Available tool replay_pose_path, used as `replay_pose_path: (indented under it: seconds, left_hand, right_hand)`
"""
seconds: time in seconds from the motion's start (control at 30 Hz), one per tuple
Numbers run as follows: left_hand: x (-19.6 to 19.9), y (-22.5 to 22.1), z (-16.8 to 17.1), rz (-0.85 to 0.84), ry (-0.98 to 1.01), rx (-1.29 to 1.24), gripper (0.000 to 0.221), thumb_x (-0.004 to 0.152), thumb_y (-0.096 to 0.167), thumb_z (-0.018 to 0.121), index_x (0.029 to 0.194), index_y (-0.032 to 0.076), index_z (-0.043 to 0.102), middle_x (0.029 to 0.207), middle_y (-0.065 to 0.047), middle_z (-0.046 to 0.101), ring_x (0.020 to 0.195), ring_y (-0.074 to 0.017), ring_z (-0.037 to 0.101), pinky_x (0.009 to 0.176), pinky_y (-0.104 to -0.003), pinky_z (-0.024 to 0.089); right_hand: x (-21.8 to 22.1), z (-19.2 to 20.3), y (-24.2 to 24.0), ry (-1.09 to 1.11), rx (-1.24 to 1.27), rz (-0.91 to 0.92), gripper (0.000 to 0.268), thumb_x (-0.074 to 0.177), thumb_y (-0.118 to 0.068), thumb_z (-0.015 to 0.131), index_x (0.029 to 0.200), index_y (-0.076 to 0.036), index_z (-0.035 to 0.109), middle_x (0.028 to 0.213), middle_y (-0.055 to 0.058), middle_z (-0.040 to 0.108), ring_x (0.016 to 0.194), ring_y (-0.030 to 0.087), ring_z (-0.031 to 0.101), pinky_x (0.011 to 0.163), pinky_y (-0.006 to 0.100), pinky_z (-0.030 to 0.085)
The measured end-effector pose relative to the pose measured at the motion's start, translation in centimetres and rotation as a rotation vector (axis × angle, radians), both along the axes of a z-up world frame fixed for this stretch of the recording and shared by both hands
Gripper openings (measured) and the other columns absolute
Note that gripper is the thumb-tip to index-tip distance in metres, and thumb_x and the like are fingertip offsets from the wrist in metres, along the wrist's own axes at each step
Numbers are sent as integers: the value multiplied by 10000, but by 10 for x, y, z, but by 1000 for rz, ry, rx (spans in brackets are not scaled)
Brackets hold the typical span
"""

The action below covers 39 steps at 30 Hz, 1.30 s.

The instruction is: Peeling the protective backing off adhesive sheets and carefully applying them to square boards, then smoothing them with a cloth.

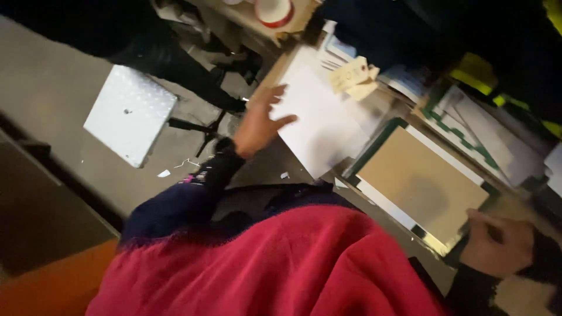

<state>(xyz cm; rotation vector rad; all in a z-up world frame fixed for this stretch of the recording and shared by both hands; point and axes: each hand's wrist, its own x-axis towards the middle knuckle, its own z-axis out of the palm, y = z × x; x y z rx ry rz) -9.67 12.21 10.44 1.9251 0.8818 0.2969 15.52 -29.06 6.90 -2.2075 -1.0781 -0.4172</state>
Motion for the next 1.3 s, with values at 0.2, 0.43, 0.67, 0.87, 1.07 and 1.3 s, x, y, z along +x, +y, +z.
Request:
replay_pose_path:
  seconds: [0.2, 0.43, 0.67, 0.87, 1.07, 1.3]
  left_hand:
    - [-71, 29, 83, 177, -12, 163, 534, 872, 181, 704, 1342, 79, 471, 1345, -163, 477, 1217, -329, 527, 951, -429, 487]
    - [-125, 46, 84, 183, -94, 299, 496, 842, 123, 777, 1276, 47, 551, 1172, -164, 556, 1114, -434, 586, 937, -560, 479]
    - [-154, 53, 84, 218, -13, 256, 452, 814, 42, 767, 1233, 79, 603, 1149, -135, 596, 1090, -361, 629, 961, -516, 483]
    - [-159, 50, 103, 230, 13, 270, 445, 804, -27, 742, 1224, 30, 606, 1123, -193, 595, 1068, -403, 629, 962, -536, 472]
    - [-165, 46, 107, 222, 9, 340, 458, 791, -39, 754, 1221, 19, 607, 1109, -196, 597, 1057, -417, 628, 942, -546, 478]
    - [-166, 44, 117, 206, -2, 432, 472, 782, -32, 766, 1224, 21, 610, 1112, -191, 599, 1044, -422, 632, 923, -537, 496]
  right_hand:
    - [-52, 38, 107, 190, 16, 179, 229, 920, 66, 894, 841, 37, 681, 860, 143, 665, 783, 239, 574, 737, 352, 450]
    - [-92, 8, 182, 433, 81, 569, 167, 867, 69, 635, 948, -39, 733, 932, 112, 732, 854, 273, 691, 793, 360, 550]
    - [-108, 34, 209, 492, -364, 495, 146, 863, -260, 727, 805, -130, 693, 794, 90, 725, 791, 277, 693, 715, 376, 549]
    - [-95, -3, 233, 372, -115, 888, 208, 932, -14, 519, 1013, -84, 697, 1069, 99, 718, 1039, 325, 655, 914, 436, 499]
    - [-100, -5, 237, 366, -381, 794, 404, 893, -158, 645, 1293, -175, 596, 1211, 55, 663, 1154, 286, 604, 1053, 504, 385]
    - [-119, -1, 261, 342, -313, 828, 394, 860, -127, 671, 1249, -172, 627, 1171, 40, 683, 1133, 273, 616, 1052, 495, 386]
